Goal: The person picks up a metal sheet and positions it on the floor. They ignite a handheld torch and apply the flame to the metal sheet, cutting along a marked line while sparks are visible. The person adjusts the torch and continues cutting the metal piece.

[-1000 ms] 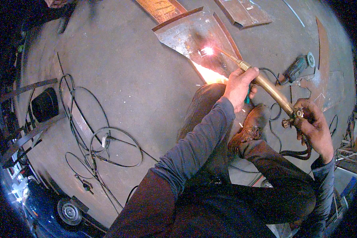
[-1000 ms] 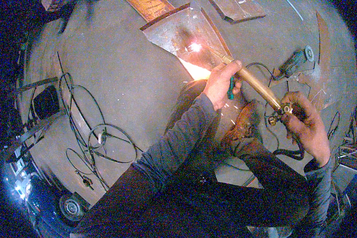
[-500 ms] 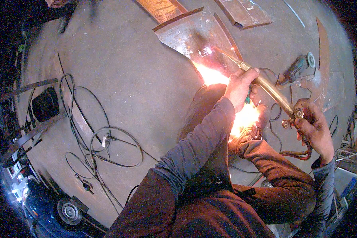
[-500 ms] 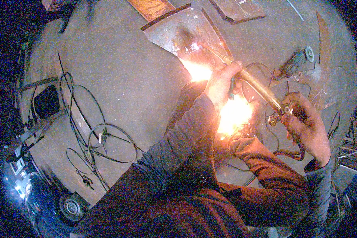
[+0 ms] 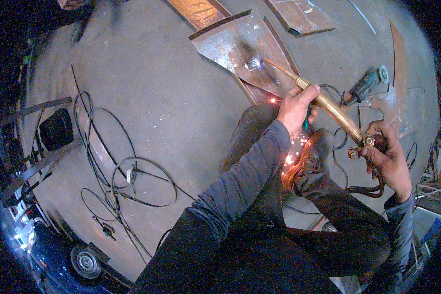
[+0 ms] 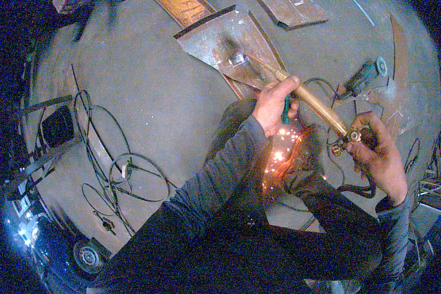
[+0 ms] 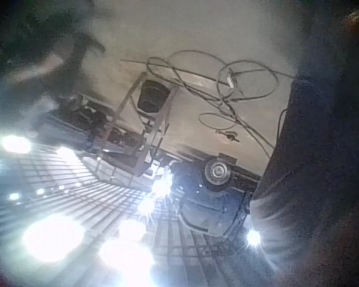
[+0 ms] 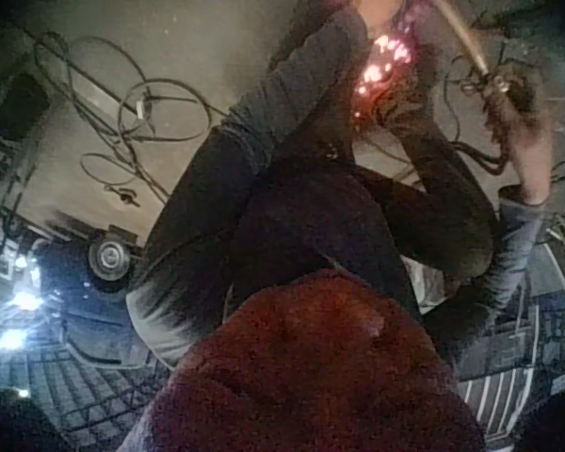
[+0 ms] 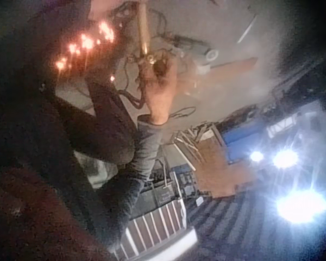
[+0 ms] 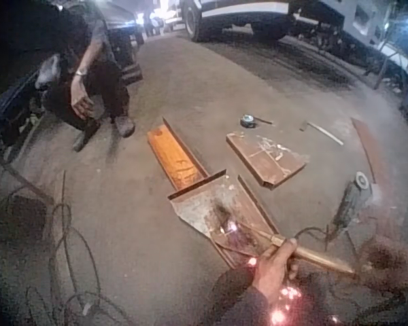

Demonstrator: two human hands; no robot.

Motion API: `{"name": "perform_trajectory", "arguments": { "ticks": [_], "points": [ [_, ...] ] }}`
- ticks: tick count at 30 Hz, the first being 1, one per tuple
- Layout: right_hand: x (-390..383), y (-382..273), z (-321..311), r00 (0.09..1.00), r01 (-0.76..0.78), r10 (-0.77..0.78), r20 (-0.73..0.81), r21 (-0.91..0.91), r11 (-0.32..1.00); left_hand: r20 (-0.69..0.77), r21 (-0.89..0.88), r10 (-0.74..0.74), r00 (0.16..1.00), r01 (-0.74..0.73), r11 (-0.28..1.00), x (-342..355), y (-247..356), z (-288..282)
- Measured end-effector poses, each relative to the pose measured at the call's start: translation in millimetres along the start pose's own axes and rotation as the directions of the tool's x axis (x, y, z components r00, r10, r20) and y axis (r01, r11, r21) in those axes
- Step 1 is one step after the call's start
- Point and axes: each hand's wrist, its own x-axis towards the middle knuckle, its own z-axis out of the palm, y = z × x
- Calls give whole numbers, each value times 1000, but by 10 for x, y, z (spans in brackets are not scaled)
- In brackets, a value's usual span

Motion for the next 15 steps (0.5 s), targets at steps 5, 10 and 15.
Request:
{"name": "perform_trajectory", "arguments": {
  "ticks": [5, 10, 15],
  "points": [
    [-19, -46, 1, 999, -41, 41, -13, -8, 999, 8, -6, -16, 1000, 16, 1000, 6, 4, 25],
    [-23, 15, -4, 998, -30, 31, -48, 19, 999, 20, 40, 53, 998, -54, 998, -3, 31, 49],
    [-78, 84, -37, 989, 98, -89, -115, 71, 993, 61, 72, 225, 972, -229, 971, -12, 143, 151]
  ]
}}
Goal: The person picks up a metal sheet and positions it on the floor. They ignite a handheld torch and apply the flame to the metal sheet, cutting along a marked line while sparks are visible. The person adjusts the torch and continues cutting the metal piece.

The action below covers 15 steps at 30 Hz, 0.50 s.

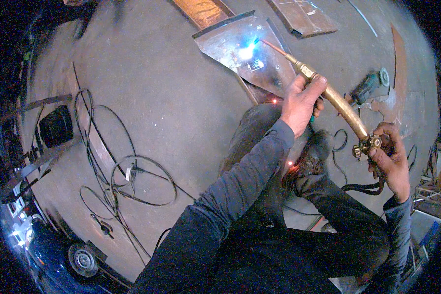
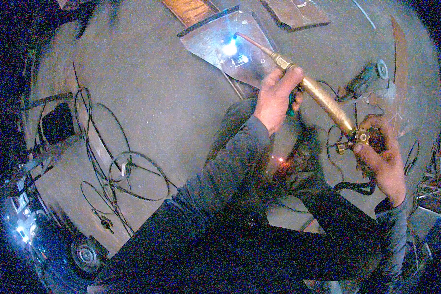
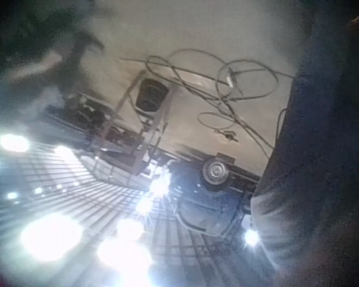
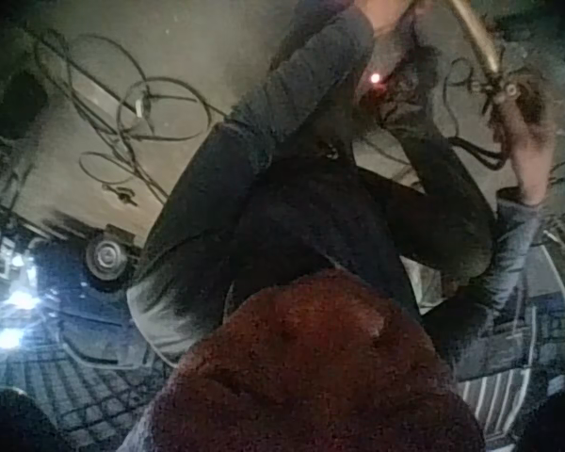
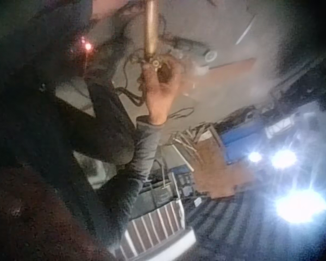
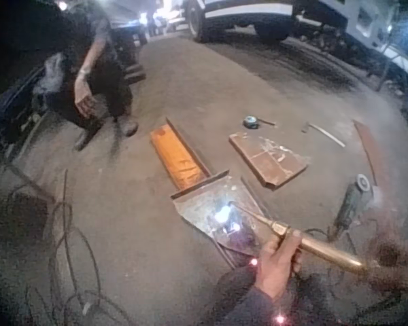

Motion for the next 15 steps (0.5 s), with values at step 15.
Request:
{"name": "perform_trajectory", "arguments": {
  "ticks": [15],
  "points": [
    [143, 40, 174, 991, -97, 100, 86, -38, 995, -139, -41, -219, 966, 215, 976, -36, -80, -168]
  ]
}}
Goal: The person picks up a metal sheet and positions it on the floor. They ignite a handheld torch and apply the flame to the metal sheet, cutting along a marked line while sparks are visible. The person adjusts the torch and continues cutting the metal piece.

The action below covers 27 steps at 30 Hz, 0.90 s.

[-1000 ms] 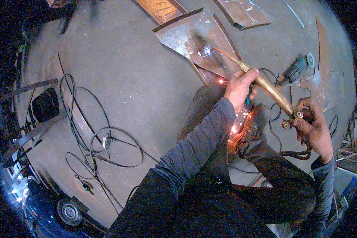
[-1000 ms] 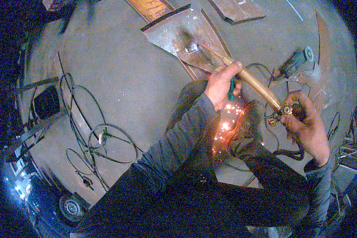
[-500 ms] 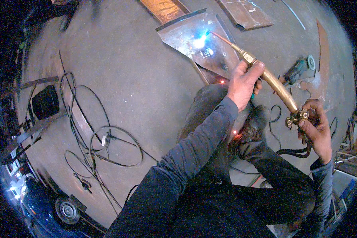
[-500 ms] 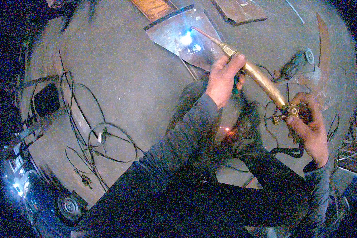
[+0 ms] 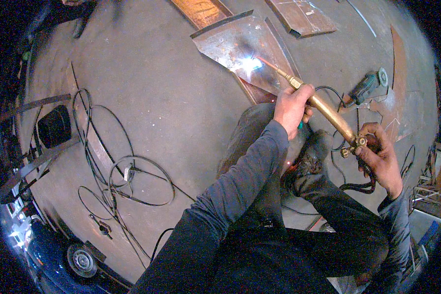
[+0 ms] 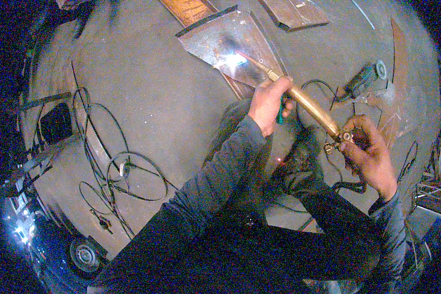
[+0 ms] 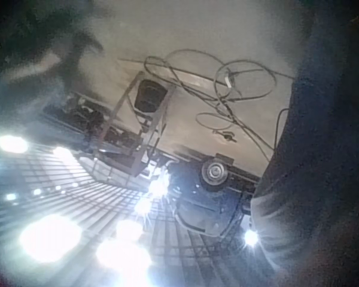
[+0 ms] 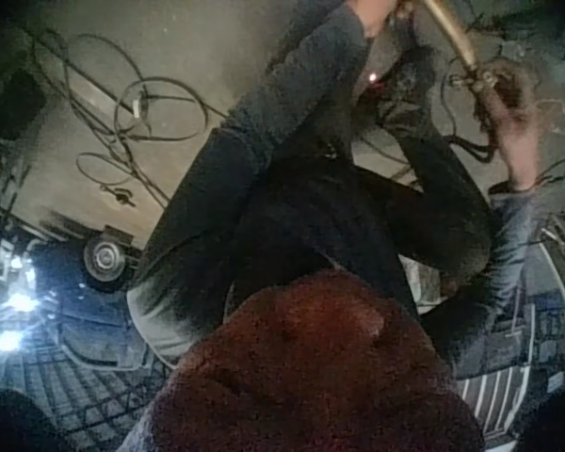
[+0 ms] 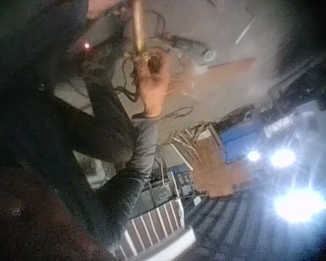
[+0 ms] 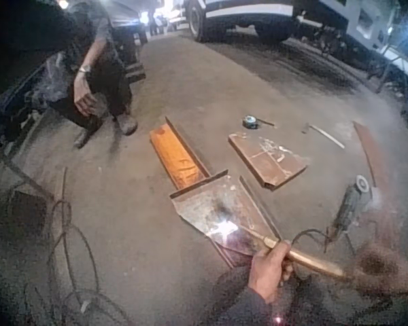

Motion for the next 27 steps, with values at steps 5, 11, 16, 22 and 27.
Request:
{"name": "perform_trajectory", "arguments": {
  "ticks": [5, 11, 16, 22, 27],
  "points": [
    [5, -7, -1, 1000, 4, -3, 28, -29, 1000, -8, 25, -8, 1000, 8, 1000, 6, 13, 2],
    [3, -4, 3, 1000, 8, -7, 31, -23, 1000, -10, 15, -7, 1000, 7, 1000, -5, 25, 2],
    [21, 44, -16, 999, 32, -31, 36, -35, 999, -19, -1, -4, 1000, 4, 1000, 5, 11, 8],
    [24, 45, 1, 999, 14, -13, 33, -30, 999, -33, 22, 1, 999, -1, 1000, -18, 37, 3],
    [16, 7, 5, 999, -18, 19, 28, -47, 999, -17, 11, 2, 1000, -2, 1000, -4, 22, -8]
  ]
}}
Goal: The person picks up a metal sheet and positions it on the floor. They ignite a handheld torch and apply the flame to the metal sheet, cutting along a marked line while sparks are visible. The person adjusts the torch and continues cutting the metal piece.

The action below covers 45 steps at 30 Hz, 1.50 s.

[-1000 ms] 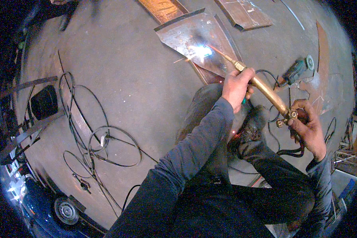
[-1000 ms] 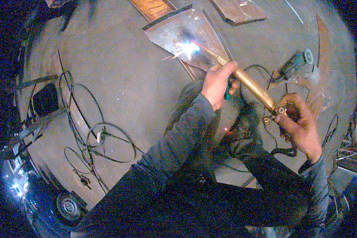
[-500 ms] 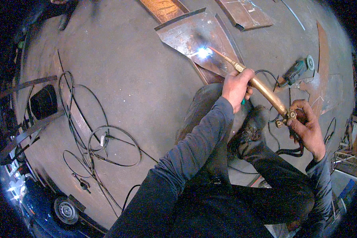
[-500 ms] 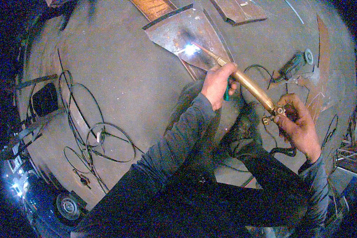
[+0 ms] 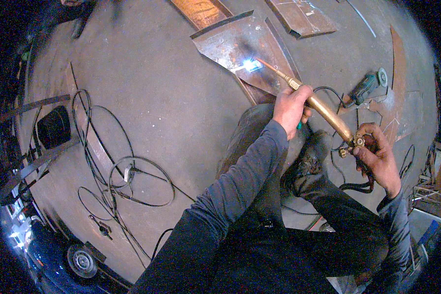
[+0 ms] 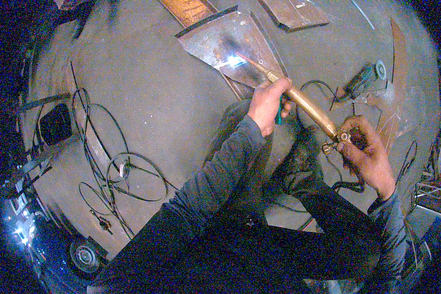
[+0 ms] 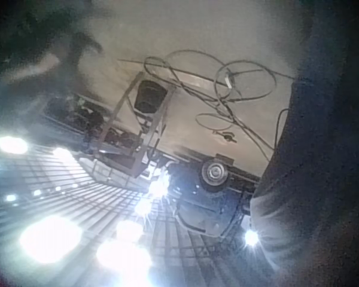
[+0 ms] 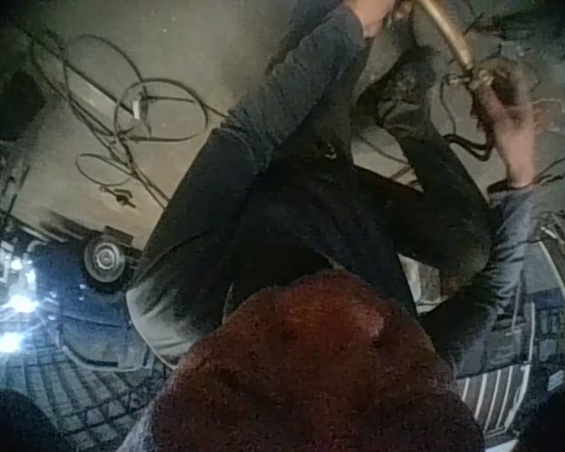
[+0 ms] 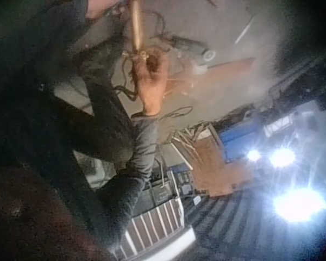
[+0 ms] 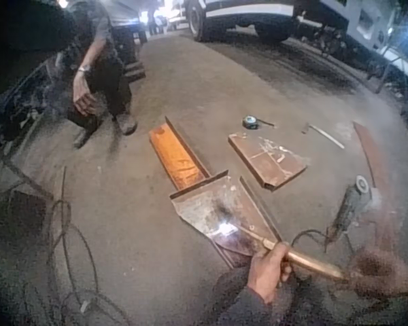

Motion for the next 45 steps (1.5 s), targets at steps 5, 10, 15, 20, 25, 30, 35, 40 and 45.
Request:
{"name": "perform_trajectory", "arguments": {
  "ticks": [5, 10, 15, 20, 25, 30, 35, 40, 45],
  "points": [
    [11, 16, -8, 1000, 17, -17, 13, -1, 1000, -7, 28, -32, 999, 32, 999, 11, -1, -4],
    [18, 24, 9, 999, 45, -45, 20, 14, 999, -1, 68, -16, 1000, 16, 998, 28, -23, -29],
    [15, 22, 4, 999, 25, -26, 23, 19, 1000, -2, 81, -7, 1000, 7, 997, -2, 13, -10],
    [23, 31, 4, 1000, 21, -21, 20, 18, 1000, -9, 68, -15, 1000, 15, 998, 2, 17, -3],
    [32, 50, 4, 999, 35, -36, 17, 30, 999, -3, 31, -30, 1000, 30, 999, 17, 4, -7],
    [24, 26, 23, 1000, 27, -27, 8, 38, 999, -6, 38, -22, 1000, 23, 999, 12, 6, -9],
    [24, 46, 1, 999, 35, -35, 18, 35, 999, -4, 35, -19, 1000, 19, 999, 6, 20, 10],
    [38, 64, 4, 999, 30, -31, 28, 36, 999, -11, 34, -31, 999, 32, 999, 16, 2, -10],
    [35, 55, 6, 1000, 22, -23, 21, 27, 999, 2, 79, -18, 1000, 18, 997, 20, -2, -24]
  ]
}}
